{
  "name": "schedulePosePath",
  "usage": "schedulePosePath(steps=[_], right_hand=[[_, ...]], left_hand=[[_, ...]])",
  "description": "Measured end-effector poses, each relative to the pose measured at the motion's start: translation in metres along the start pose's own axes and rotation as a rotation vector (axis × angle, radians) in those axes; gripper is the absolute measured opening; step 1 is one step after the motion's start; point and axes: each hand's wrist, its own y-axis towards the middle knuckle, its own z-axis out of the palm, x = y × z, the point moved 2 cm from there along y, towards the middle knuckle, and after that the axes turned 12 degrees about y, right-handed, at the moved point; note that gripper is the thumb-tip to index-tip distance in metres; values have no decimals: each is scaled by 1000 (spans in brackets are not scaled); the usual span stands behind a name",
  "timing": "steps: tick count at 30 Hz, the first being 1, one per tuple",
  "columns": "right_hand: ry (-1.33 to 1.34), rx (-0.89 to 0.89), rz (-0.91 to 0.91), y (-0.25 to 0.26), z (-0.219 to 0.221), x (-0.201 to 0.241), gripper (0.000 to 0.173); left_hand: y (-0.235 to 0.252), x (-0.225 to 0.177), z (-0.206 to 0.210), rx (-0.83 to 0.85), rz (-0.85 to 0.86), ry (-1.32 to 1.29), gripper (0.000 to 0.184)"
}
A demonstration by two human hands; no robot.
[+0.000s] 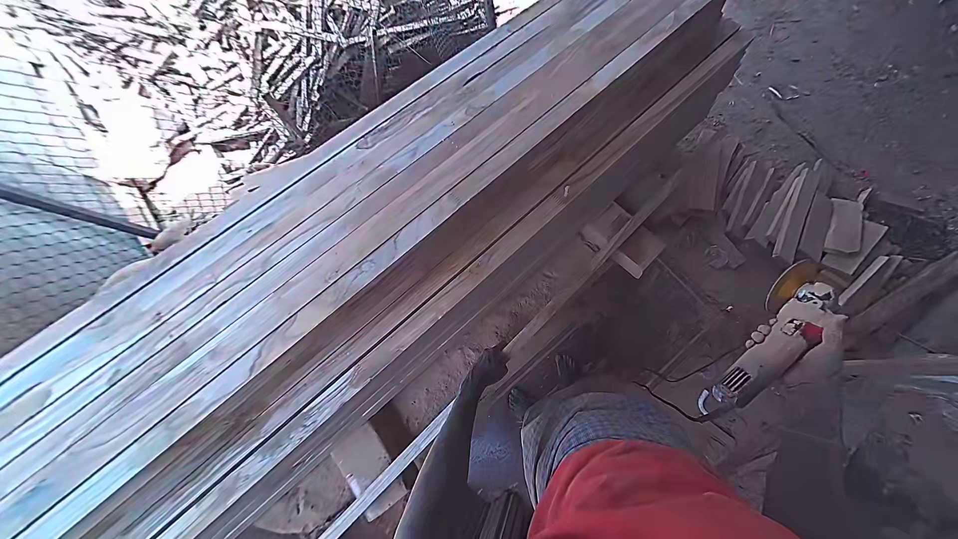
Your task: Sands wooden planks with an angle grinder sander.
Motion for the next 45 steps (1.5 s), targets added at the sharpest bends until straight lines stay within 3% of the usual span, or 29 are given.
schedulePosePath(steps=[1,2,3,5,9,13,17,22,26,31,35,37,40,45], right_hand=[[80,325,-50,47,-8,-23,63],[88,524,-48,78,-3,-38,66],[53,589,-29,88,12,-49,66],[-106,552,3,88,49,-68,60],[-629,594,-20,96,127,-121,67],[-1109,704,-110,36,164,-181,72],[-1292,877,-82,-4,150,-262,71],[-1672,1168,-218,-83,142,-347,81],[-1734,1231,-281,-116,147,-381,85],[-1420,1034,-99,-58,146,-341,69],[-1064,769,9,-23,142,-240,66],[-1001,709,-16,-4,160,-196,65],[-858,698,-2,72,197,-157,59],[-730,635,-25,179,245,-55,58]], left_hand=[[-3,6,3,57,33,-36,54],[-6,9,8,82,39,-45,57],[-11,12,15,93,28,-48,58],[-23,17,26,85,-35,-24,57],[-57,32,42,-69,-268,79,57],[-97,71,51,-94,-376,113,59],[-134,116,64,-38,-471,153,56],[-137,102,50,6,-516,109,56],[-132,109,57,17,-526,153,53],[-121,109,58,38,-522,156,57],[-93,78,49,36,-476,153,56],[-78,58,42,28,-472,135,55],[-61,34,34,17,-498,135,50],[-39,25,45,8,-610,106,39]])
